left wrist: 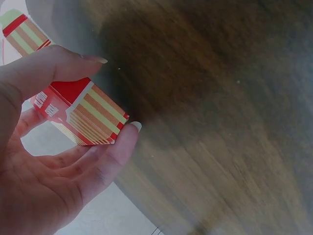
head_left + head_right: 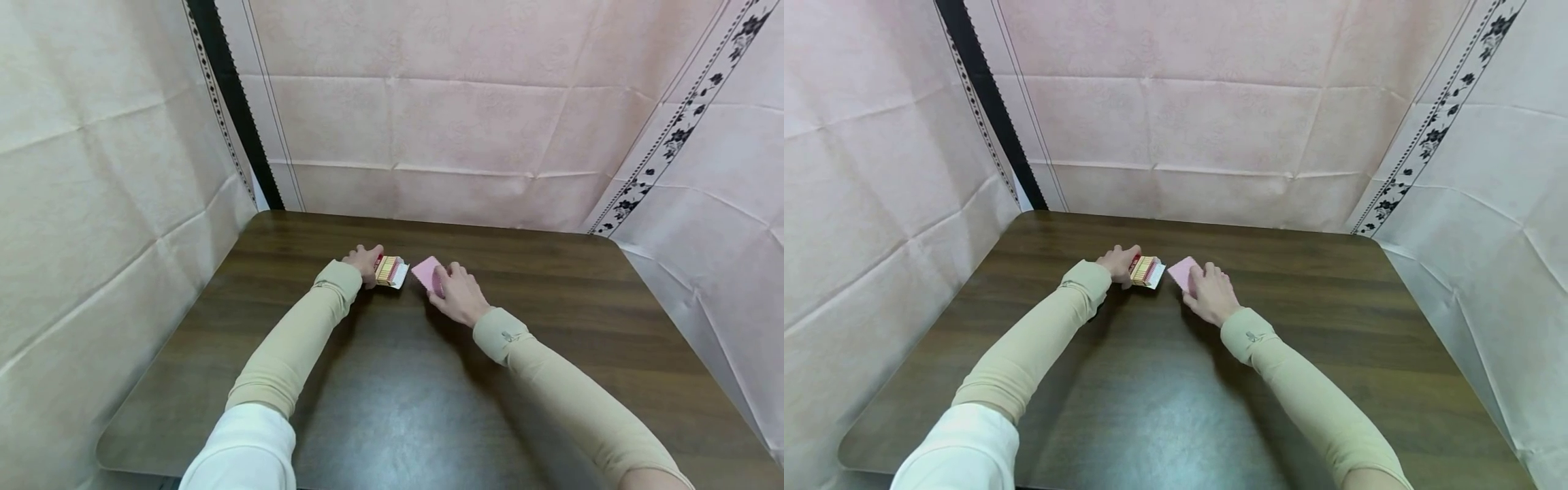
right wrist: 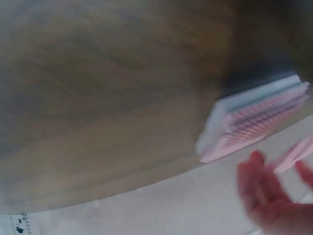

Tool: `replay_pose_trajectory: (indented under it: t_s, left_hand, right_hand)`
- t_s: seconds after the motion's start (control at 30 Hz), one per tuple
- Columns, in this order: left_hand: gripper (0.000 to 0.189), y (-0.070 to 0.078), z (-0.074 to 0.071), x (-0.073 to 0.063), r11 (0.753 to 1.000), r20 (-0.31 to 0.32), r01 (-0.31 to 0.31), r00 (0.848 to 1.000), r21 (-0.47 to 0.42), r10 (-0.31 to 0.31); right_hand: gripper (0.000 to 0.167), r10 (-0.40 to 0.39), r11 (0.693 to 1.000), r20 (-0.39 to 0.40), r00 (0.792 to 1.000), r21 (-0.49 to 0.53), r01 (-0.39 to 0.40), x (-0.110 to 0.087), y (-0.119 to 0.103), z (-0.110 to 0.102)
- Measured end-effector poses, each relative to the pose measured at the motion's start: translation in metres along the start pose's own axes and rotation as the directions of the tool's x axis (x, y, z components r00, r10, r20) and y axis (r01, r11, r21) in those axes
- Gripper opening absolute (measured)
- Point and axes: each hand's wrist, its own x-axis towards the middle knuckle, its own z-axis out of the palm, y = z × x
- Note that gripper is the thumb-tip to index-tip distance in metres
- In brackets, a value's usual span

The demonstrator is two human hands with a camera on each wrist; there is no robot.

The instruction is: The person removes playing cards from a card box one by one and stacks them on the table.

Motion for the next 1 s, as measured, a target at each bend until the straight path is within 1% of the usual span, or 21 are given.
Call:
replay_pose_trajectory:
  t_s: [0.07, 0.13, 0.2, 0.23, 0.27, 0.4, 0.43, 0.47, 0.67, 0.77, 0.83, 0.87, 0.93, 0.97, 1.0]
  left_hand:
    - [0.075, -0.001, 0.001, 0.001, 1.0, 0.003, 0.003, 1.0, -0.006, -0.003]
    - [0.074, -0.002, 0.003, 0.003, 1.0, 0.003, 0.006, 1.0, -0.01, -0.006]
    - [0.074, -0.002, 0.003, 0.006, 1.0, 0.005, 0.012, 1.0, -0.011, -0.012]
    - [0.075, -0.006, 0.007, 0.014, 1.0, -0.002, 0.003, 1.0, -0.005, -0.003]
    - [0.075, -0.006, 0.007, 0.015, 1.0, -0.001, 0.006, 1.0, -0.002, -0.006]
    - [0.075, -0.005, 0.009, 0.019, 1.0, 0.005, 0.011, 1.0, 0.011, -0.011]
    - [0.074, -0.005, 0.009, 0.019, 1.0, 0.003, 0.009, 1.0, 0.011, -0.009]
    - [0.073, -0.001, 0.005, 0.013, 1.0, 0.01, 0.017, 1.0, 0.011, -0.017]
    - [0.08, -0.001, 0.007, 0.014, 1.0, 0.0, -0.001, 1.0, 0.026, 0.001]
    - [0.08, 0.001, 0.006, 0.014, 1.0, 0.004, -0.003, 1.0, 0.021, 0.003]
    - [0.079, 0.003, 0.008, 0.017, 1.0, 0.008, -0.004, 1.0, 0.022, 0.004]
    - [0.079, 0.004, 0.008, 0.017, 1.0, 0.009, -0.005, 1.0, 0.022, 0.005]
    - [0.079, 0.005, 0.01, 0.02, 1.0, 0.011, -0.004, 1.0, 0.022, 0.004]
    - [0.078, 0.006, 0.011, 0.022, 1.0, 0.013, -0.005, 1.0, 0.023, 0.005]
    - [0.078, 0.005, 0.014, 0.027, 0.999, 0.006, -0.018, 1.0, 0.027, 0.018]
  right_hand:
    - [0.044, 0.083, 0.996, -0.023, 0.996, -0.037, -0.083, -0.004, 0.004, 0.003]
    - [0.043, 0.159, 0.984, -0.033, 0.987, -0.073, -0.161, -0.006, 0.006, 0.006]
    - [0.044, 0.217, 0.971, -0.037, 0.976, -0.092, -0.219, -0.008, 0.008, 0.008]
    - [0.045, 0.239, 0.965, -0.034, 0.97, -0.099, -0.241, -0.009, 0.008, 0.009]
    - [0.046, 0.256, 0.96, -0.029, 0.966, -0.109, -0.258, -0.01, 0.008, 0.01]
    - [0.052, 0.306, 0.942, 0.008, 0.952, -0.146, -0.301, -0.01, 0.006, 0.012]
    - [0.053, 0.315, 0.938, 0.02, 0.949, -0.161, -0.308, -0.01, 0.005, 0.012]
    - [0.054, 0.323, 0.934, 0.032, 0.946, -0.175, -0.313, -0.01, 0.004, 0.012]
    - [0.059, 0.347, 0.921, 0.074, 0.935, -0.215, -0.325, -0.01, 0.002, 0.011]
    - [0.064, 0.338, 0.924, 0.054, 0.94, -0.209, -0.32, -0.008, 0.002, 0.009]
    - [0.061, 0.292, 0.94, 0.021, 0.956, -0.189, -0.283, -0.005, 0.001, 0.007]
    - [0.057, 0.249, 0.954, 0.003, 0.969, -0.176, -0.244, -0.004, 0.0, 0.006]
    - [0.047, 0.134, 0.982, -0.027, 0.991, -0.127, -0.136, 0.001, -0.003, 0.003]
    - [0.042, 0.073, 0.992, -0.032, 0.997, -0.1, -0.076, 0.003, -0.005, 0.002]
    - [0.038, 0.015, 0.997, -0.031, 0.999, -0.079, -0.017, 0.005, -0.007, 0.0]
